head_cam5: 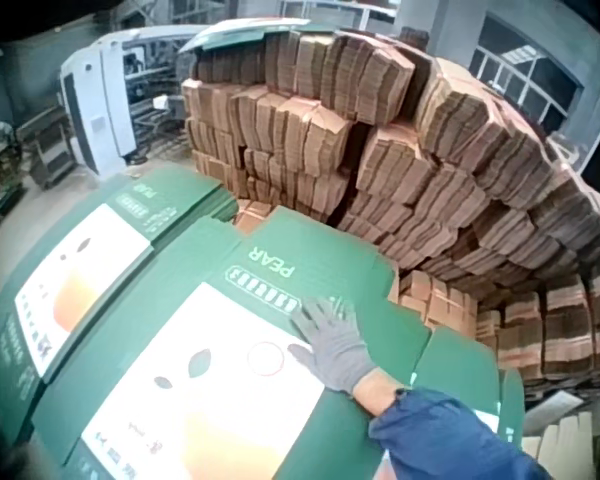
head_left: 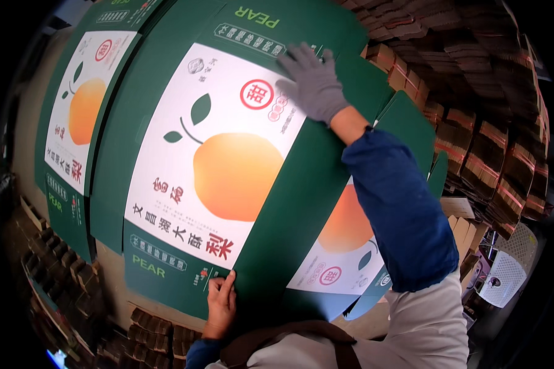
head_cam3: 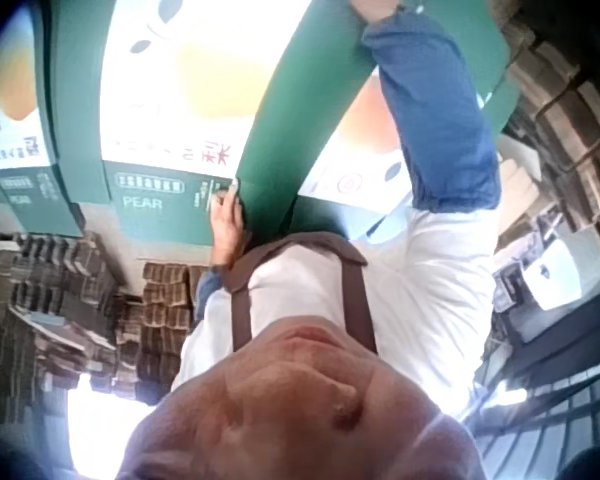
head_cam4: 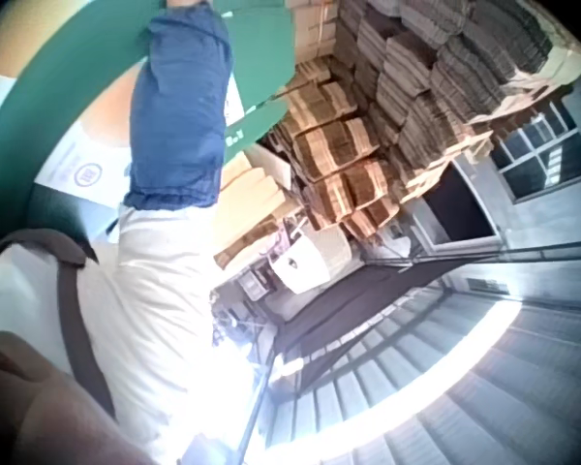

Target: The person repeatedly folds flat cardboard sheets into green pear-branded boxes. They pick up a sheet, fold the sides to form the box shape, and place the finished box onto a growing stack. The process is continuous and repetitive throughout the clip.

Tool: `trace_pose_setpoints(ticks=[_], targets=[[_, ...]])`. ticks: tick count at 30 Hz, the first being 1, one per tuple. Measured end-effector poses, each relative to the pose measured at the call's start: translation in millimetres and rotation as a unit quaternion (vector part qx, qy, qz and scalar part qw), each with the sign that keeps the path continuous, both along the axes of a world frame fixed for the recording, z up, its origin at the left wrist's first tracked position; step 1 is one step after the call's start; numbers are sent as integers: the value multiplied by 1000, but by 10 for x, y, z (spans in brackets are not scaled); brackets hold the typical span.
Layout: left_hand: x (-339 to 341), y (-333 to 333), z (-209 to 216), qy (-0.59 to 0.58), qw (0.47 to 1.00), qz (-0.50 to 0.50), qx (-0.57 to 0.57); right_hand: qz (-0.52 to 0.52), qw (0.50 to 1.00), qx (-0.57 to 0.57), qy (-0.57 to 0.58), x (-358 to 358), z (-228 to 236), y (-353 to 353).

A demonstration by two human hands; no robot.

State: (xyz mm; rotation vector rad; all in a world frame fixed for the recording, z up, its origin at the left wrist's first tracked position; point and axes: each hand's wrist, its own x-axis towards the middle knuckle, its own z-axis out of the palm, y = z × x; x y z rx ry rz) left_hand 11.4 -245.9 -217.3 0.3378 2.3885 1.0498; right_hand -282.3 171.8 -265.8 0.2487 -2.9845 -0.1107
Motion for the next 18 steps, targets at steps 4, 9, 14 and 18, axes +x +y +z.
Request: trace_pose_setpoints(ticks=[4, 9, 14, 18], targets=[[-66, 57, 12, -4, 999, 23, 33, -36, 999, 27, 22, 64, 66, -141], [-45, 11, -28, 0, 997, 29, 66, -6, 999, 27, -18, 649, 180, -999], [-8, -84, -65, 3, 994, 28, 102, 12, 996, 2, -87, 1394, 250, -1920], [24, -106, -117, -10, 993, 23, 114, 17, 997, -2, -81, 1409, 215, -1948]])
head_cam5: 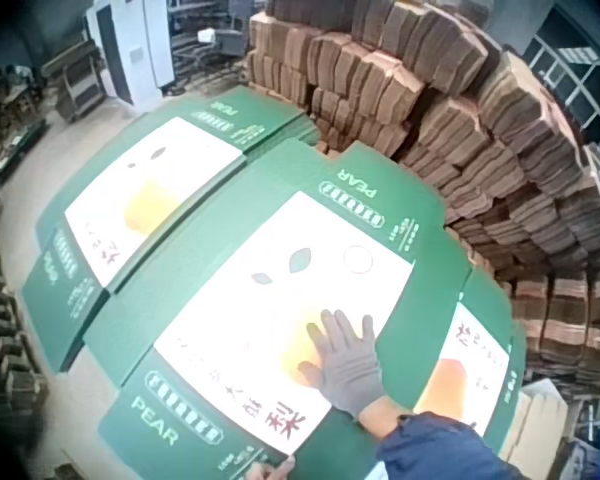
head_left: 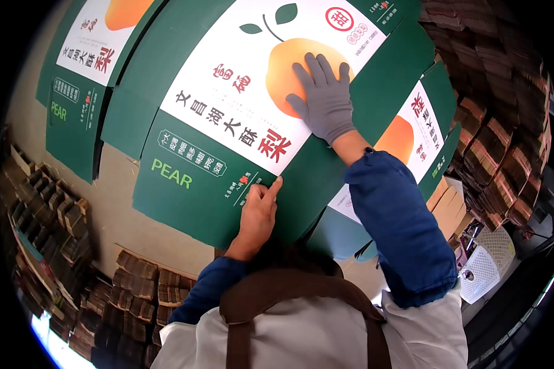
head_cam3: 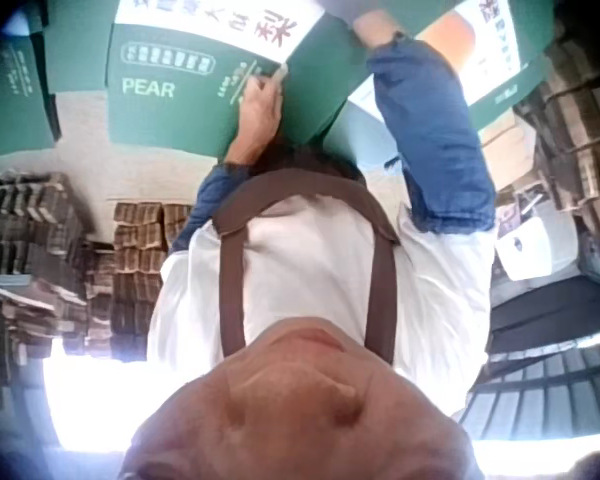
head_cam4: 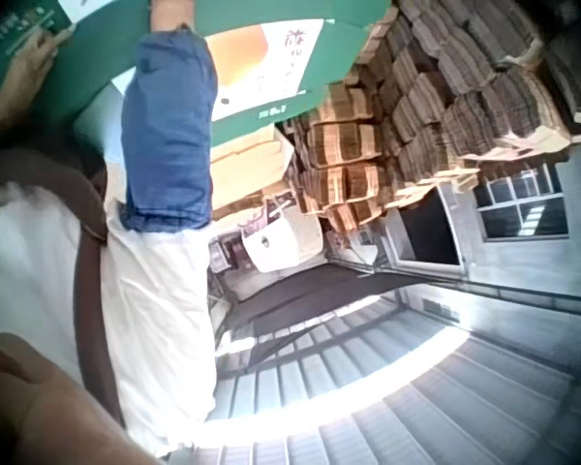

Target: The person repeatedly folds flat cardboard sheets into green pear-branded boxes. They pick up a sheet, fold the sides to form the box shape, and place the finished box onto a growing stack. The process is continuous and repetitive throughout the clip.

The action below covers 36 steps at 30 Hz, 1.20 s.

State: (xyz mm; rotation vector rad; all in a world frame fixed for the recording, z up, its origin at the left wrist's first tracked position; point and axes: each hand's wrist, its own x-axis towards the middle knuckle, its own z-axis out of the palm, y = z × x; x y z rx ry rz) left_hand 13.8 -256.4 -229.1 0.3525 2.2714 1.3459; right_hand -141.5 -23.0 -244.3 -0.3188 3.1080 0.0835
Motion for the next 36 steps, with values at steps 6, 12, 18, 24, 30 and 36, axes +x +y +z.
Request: trace_pose_setpoints(ticks=[6, 12, 18, 24, 30, 36], targets=[[-55, -10, -29, 18, 1000, -3, 21, -42, 998, 41, 7, 63, 106, -170], [-137, -160, 0, 33, 995, 58, 75, -36, 997, -57, -41, 679, 210, -976], [-1385, -1930, 120, 258, 941, 156, -154, -42, 998, -23, -51, 666, 132, -1039], [-2042, -3564, -229, 265, 848, 94, -449, -31, 999, -12, -26, 677, 120, -1149], [-2195, -3741, -51, 245, 878, -12, -411, -106, 992, -75, 3, 492, 139, -1224], [-2343, -3829, 264, 250, 878, -64, -403, -283, 708, -623, -174, -902, 67, -2365]])
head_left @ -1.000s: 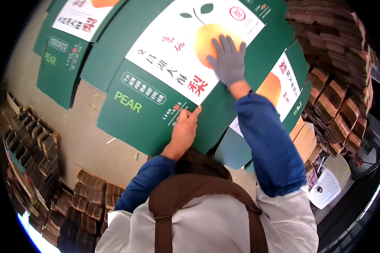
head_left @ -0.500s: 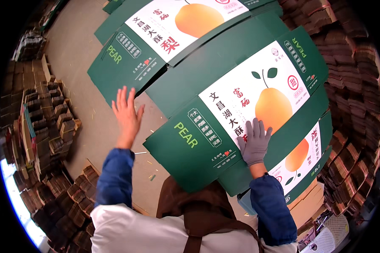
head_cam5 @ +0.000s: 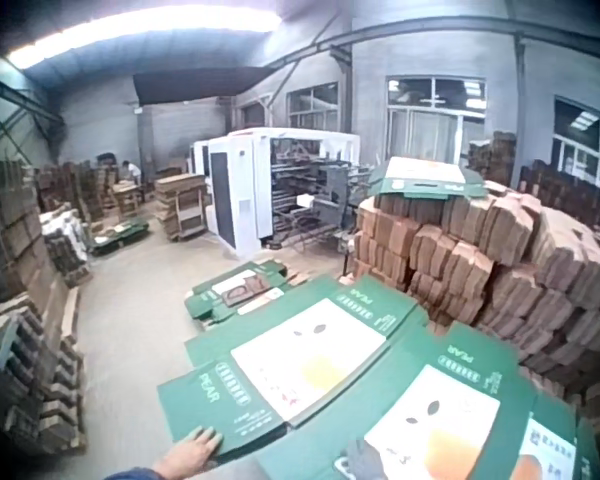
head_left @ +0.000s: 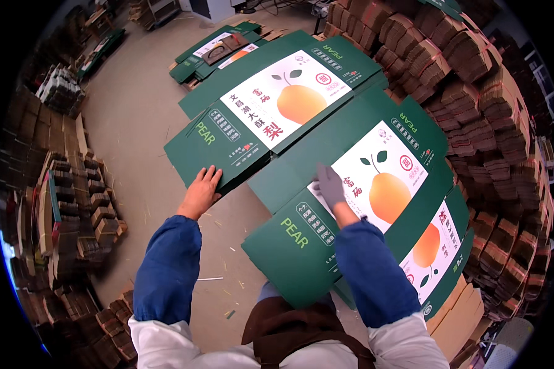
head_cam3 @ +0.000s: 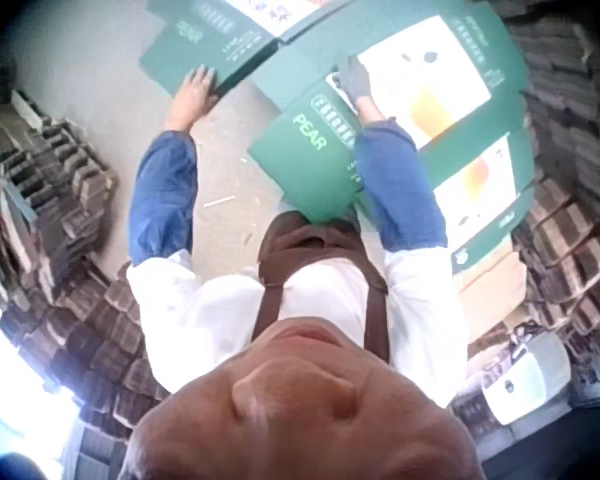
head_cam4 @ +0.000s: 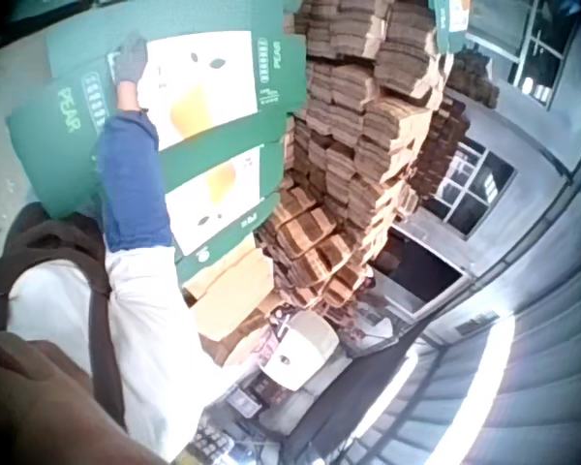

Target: The person repeatedly folds flat cardboard sheets into green pear-branded boxes. They pick up a sheet, fold the sides to form the box shape, and place the finished box onto a growing stack. The process is continuous and repetitive throughout the clip.

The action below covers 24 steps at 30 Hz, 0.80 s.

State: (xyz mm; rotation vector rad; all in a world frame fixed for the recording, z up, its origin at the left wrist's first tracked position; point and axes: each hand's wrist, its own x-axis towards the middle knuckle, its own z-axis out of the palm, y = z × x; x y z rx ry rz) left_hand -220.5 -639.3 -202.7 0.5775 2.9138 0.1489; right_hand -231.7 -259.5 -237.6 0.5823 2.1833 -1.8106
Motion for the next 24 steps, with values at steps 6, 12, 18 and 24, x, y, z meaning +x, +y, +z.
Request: trace_pose_setpoints(ticks=[6, 12, 18, 24], targets=[[-23, -44, 433, -20, 1000, -17, -17, -83, 958, -243, -125, -876, 179, -801], [333, 490, 670, 160, 979, -116, 48, -153, 968, -199, -4, -894, 207, -587], [1818, 1320, 732, 40, 986, -100, 125, -207, 962, -176, 5, 782, 505, 210], [2824, 2187, 416, -11, 968, -167, 186, -293, 951, -36, -91, 2375, 352, 1433]])
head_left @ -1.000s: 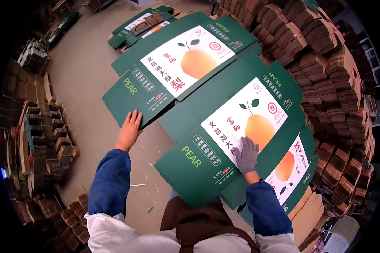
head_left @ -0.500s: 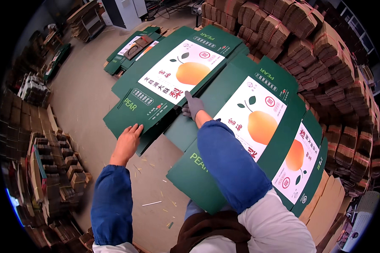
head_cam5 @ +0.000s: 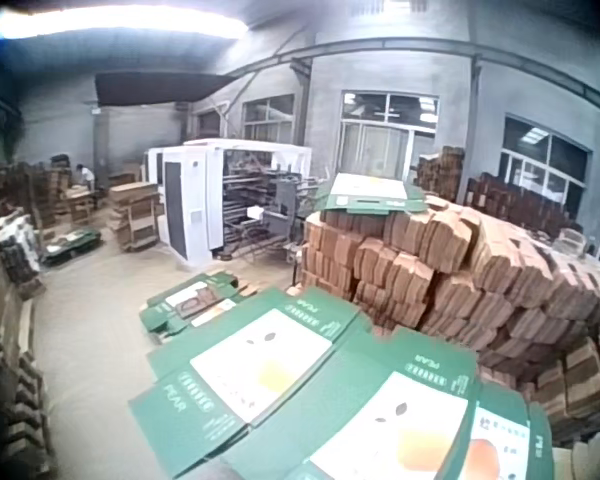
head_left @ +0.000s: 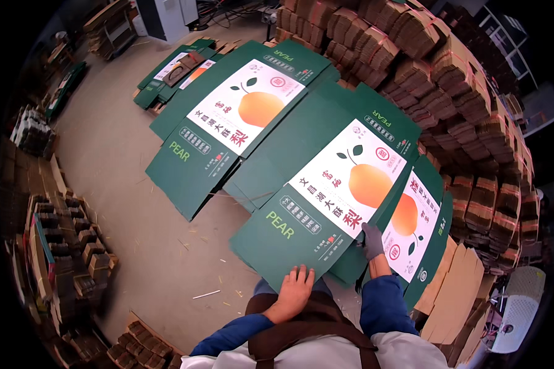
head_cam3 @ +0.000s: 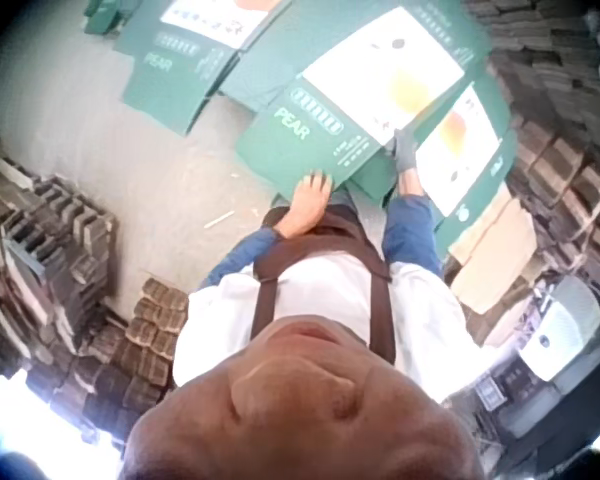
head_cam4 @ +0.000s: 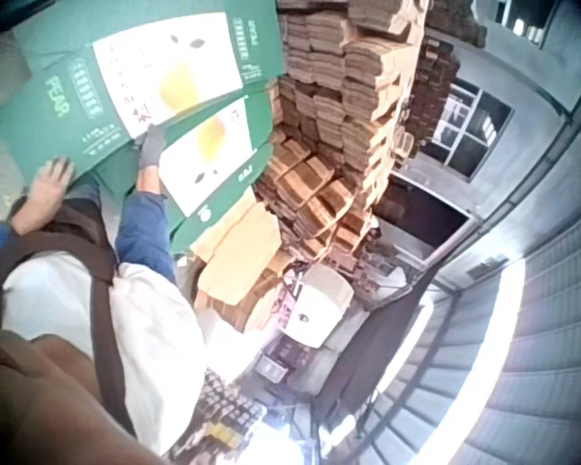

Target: The person repeatedly folds flat cardboard sheets into green pear-branded boxes. They pick up a sheet, fold the sides to form the box shape, and place the finished box onto a growing stack. The process is continuous and repetitive throughout the clip.

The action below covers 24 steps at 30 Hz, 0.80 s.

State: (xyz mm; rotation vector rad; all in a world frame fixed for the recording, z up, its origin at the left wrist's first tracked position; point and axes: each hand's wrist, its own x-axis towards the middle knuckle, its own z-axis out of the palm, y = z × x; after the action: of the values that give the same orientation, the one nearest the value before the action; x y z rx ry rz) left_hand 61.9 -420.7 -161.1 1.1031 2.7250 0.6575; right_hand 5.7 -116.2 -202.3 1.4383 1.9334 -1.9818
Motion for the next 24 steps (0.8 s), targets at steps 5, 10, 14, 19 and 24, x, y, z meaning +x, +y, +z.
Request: trace_pose_setpoints(ticks=[5, 10, 14, 19, 24], targets=[[-165, 268, -83, -30, 999, 26, 1, 2, 1000, 14, 13, -269, -186, 303], [-423, 381, -45, -32, 998, 45, 20, 43, 998, 38, 4, -733, -219, 347], [-407, 581, -134, 3, 998, 63, -22, 95, 995, -10, -34, -840, -250, 466], [-38, 770, -468, 22, 998, 29, -50, 221, 931, 291, -2, -230, -610, 613], [-128, 482, -544, 20, 987, 40, -153, 82, 959, 236, 137, 1704, 74, 1345]])
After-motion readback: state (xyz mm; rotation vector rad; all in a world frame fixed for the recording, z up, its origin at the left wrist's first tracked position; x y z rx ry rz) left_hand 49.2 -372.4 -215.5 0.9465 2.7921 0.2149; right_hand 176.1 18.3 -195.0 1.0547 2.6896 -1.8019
